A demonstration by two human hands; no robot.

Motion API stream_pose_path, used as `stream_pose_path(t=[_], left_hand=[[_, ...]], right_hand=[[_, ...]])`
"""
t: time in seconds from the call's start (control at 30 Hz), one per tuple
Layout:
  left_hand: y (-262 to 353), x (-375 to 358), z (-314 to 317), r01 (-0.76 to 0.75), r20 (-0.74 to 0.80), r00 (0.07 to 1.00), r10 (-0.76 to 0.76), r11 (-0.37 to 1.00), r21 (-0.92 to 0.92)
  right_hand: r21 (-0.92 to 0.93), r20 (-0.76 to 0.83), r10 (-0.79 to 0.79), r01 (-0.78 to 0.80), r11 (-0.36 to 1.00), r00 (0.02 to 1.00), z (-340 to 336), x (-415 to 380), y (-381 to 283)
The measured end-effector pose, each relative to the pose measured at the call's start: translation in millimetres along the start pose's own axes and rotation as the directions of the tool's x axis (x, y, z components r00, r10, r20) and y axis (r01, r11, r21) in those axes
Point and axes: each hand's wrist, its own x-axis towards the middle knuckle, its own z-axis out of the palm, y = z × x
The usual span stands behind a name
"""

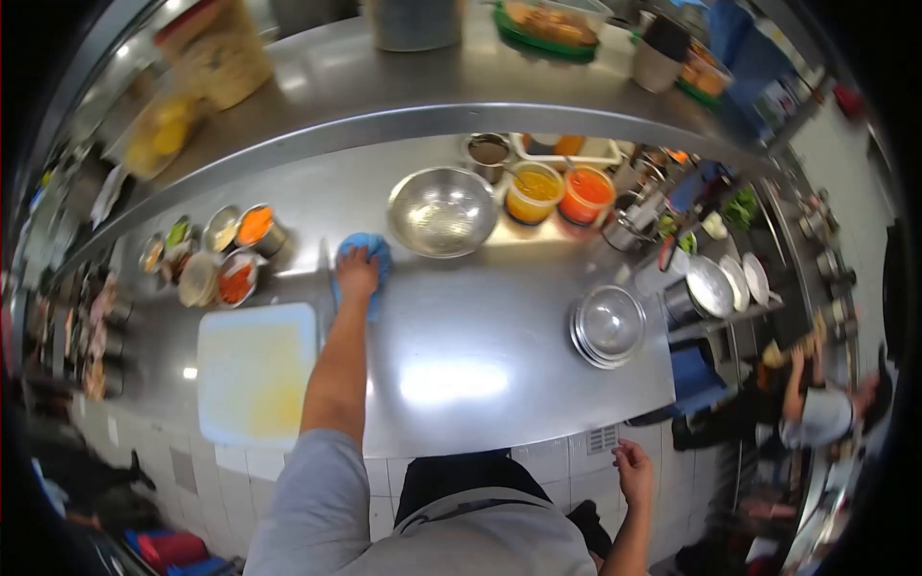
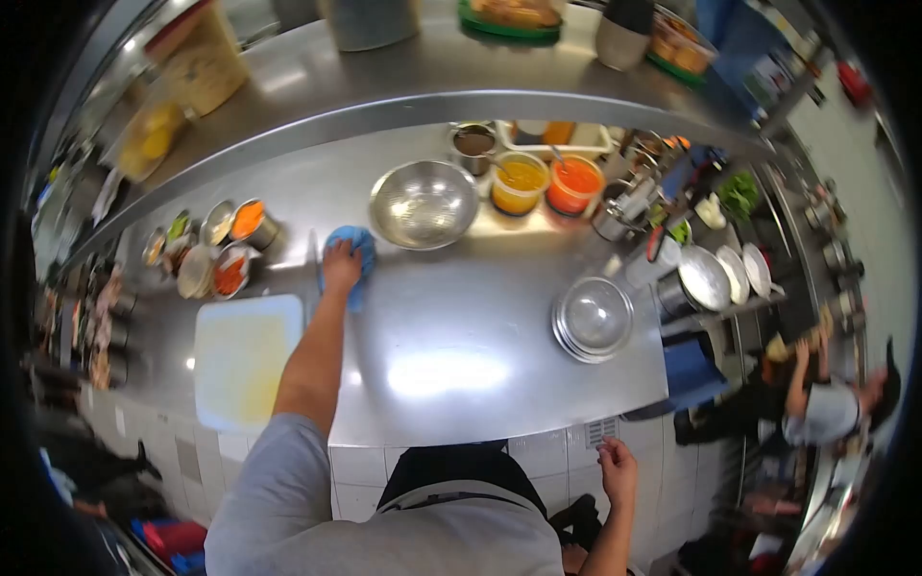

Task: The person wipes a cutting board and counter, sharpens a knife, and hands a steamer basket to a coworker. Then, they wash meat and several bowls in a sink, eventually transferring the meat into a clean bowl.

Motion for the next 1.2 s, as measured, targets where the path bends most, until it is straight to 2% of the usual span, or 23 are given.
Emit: stream_pose_path(t=[0.03, 0.1, 0.17, 0.23, 0.27, 0.3, 0.33, 0.37, 0.4, 0.43, 0.47, 0.53, 0.57, 0.6, 0.63, 0.7, 0.77, 0.8, 0.87, 0.9, 1.0, 1.1, 1.2], left_hand=[[10, -1, 9, -0.039, 0.018, 0.999, 0.040, 0.999, -0.029], [30, -19, 15, 0.000, -0.146, 0.989, 0.010, 0.998, 0.064], [75, -71, -10, -0.080, -0.039, 0.996, 0.080, 0.997, -0.010], [123, -169, -13, -0.350, -0.091, 0.931, 0.355, 0.935, 0.065], [159, -221, -27, -0.370, 0.063, 0.926, 0.371, 0.929, -0.029], [197, -256, -84, -0.323, 0.376, 0.795, 0.475, 0.858, -0.400], [207, -313, -68, -0.461, 0.382, 0.597, 0.705, 0.692, -0.556], [234, -319, -116, -0.444, 0.364, 0.263, 0.893, 0.447, -0.776], [242, -344, -109, -0.278, 0.236, 0.083, 0.968, 0.249, -0.928], [244, -368, -95, -0.062, 0.061, -0.072, 0.996, 0.057, -0.996], [250, -369, -84, -0.057, 0.031, -0.104, 0.994, 0.025, -0.998], [258, -352, -65, 0.193, 0.190, 0.422, 0.887, 0.117, -0.974], [263, -318, -58, 0.385, 0.311, 0.514, 0.800, 0.109, -0.916], [272, -273, -62, 0.233, 0.196, 0.704, 0.683, 0.039, -0.972], [281, -224, -74, -0.023, 0.104, 0.814, 0.571, 0.211, -0.977], [282, -145, -41, -0.245, 0.072, 0.845, 0.530, 0.502, -0.829], [276, -108, 16, -0.511, -0.025, 0.796, 0.605, 0.649, -0.564], [286, -118, 15, -0.525, -0.031, 0.785, 0.618, 0.638, -0.564], [300, -154, 7, -0.549, -0.026, 0.814, 0.580, 0.755, -0.358], [309, -183, -4, -0.565, 0.009, 0.783, 0.623, 0.716, -0.411], [340, -303, -40, -0.635, 0.047, 0.644, 0.763, 0.568, -0.523], [402, -386, -61, -0.638, 0.098, 0.562, 0.821, 0.506, -0.580], [485, -421, -50, -0.658, 0.049, 0.575, 0.816, 0.498, -0.564]], right_hand=[[0.002, -0.005, 0.099, -0.099, 0.995, 0.995, 2, -15, 18], [0.050, -0.050, 0.172, -0.169, 0.984, 0.984, 9, -47, 63], [0.119, -0.100, 0.306, -0.294, 0.948, 0.947, 25, -83, 111], [0.282, -0.114, 0.497, -0.452, 0.846, 0.860, 49, -123, 126], [0.306, -0.101, 0.556, -0.506, 0.806, 0.825, 64, -141, 137], [0.331, -0.106, 0.571, -0.513, 0.792, 0.814, 78, -159, 156], [0.338, -0.076, 0.587, -0.533, 0.776, 0.806, 91, -175, 175], [0.344, -0.054, 0.599, -0.548, 0.762, 0.799, 100, -188, 188], [0.372, -0.053, 0.610, -0.552, 0.746, 0.790, 107, -200, 190], [0.394, -0.079, 0.619, -0.546, 0.740, 0.782, 110, -211, 193], [0.397, -0.079, 0.649, -0.574, 0.717, 0.757, 110, -220, 198], [0.438, -0.151, 0.660, -0.549, 0.712, 0.736, 100, -244, 205], [0.478, -0.175, 0.681, -0.544, 0.690, 0.711, 94, -260, 209], [0.541, -0.203, 0.689, -0.506, 0.672, 0.696, 86, -272, 215], [0.596, -0.232, 0.690, -0.460, 0.658, 0.686, 78, -281, 223], [0.609, -0.255, 0.712, -0.463, 0.644, 0.655, 68, -302, 239], [0.621, -0.167, 0.813, -0.581, 0.527, 0.558, 61, -320, 259], [0.635, -0.166, 0.815, -0.572, 0.519, 0.555, 61, -331, 277], [0.633, -0.013, 0.852, -0.655, 0.412, 0.523, 48, -344, 318], [0.580, -0.023, 0.859, -0.693, 0.428, 0.511, 37, -342, 316], [0.683, 0.021, 0.866, -0.639, 0.353, 0.500, 1, -341, 358], [0.655, 0.064, 0.849, -0.664, 0.361, 0.525, -51, -341, 393], [0.646, 0.029, 0.829, -0.643, 0.411, 0.559, -142, -322, 427]])
